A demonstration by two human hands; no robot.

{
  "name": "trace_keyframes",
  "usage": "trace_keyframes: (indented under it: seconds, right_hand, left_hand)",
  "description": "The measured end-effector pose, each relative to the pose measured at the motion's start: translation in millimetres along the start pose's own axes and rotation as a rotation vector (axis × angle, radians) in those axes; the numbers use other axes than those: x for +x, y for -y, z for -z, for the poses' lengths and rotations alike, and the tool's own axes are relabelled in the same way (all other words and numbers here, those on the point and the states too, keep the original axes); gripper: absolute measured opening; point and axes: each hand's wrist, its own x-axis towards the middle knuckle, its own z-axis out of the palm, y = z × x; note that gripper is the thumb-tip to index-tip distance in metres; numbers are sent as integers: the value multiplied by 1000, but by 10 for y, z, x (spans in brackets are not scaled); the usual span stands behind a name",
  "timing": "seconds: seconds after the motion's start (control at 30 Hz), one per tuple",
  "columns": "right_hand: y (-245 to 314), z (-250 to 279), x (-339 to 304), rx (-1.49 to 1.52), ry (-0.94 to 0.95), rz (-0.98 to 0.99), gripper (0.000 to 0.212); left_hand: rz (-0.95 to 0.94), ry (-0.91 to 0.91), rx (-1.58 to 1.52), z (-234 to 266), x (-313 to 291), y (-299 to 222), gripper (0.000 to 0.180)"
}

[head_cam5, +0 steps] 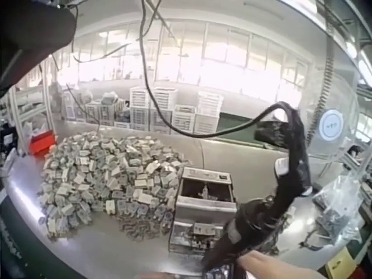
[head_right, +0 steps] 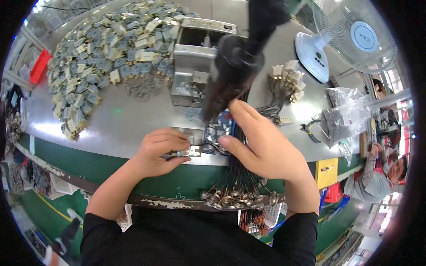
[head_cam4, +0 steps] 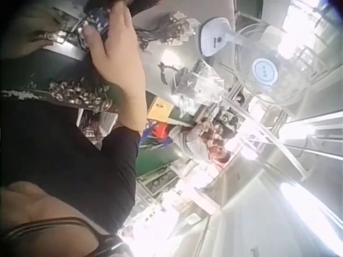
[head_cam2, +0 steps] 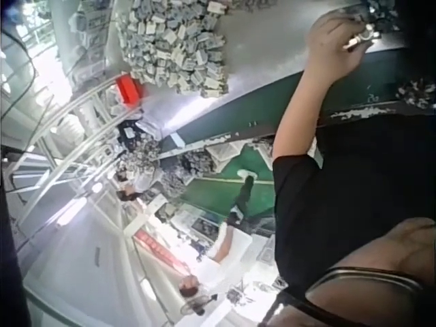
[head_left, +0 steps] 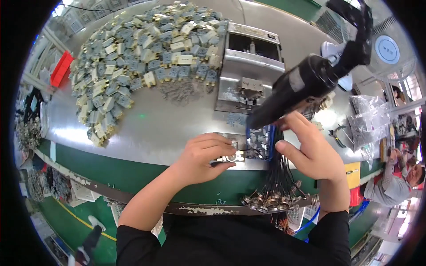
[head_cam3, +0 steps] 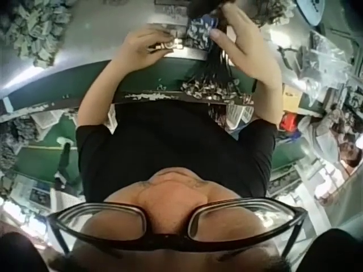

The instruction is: Assembling small electrical components using wires and an electric screwdriver at a factory workbench.

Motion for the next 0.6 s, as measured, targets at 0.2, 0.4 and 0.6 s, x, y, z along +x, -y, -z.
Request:
trace_keyframes:
  seconds: [0.2, 0.4, 0.6]
  right_hand:
    - [94, -398, 41, -244, 115, 33, 53]
    - [8, -740, 56, -299, 32, 115, 50]
    - [-103, -833, 46, -375, -146, 200, 47]
  left_hand:
    - [-179, -135, 93, -58, -53, -38, 32]
    - [-57, -203, 174, -54, -89, -126, 39]
    - [-75, -265, 208, -36, -20, -249, 42]
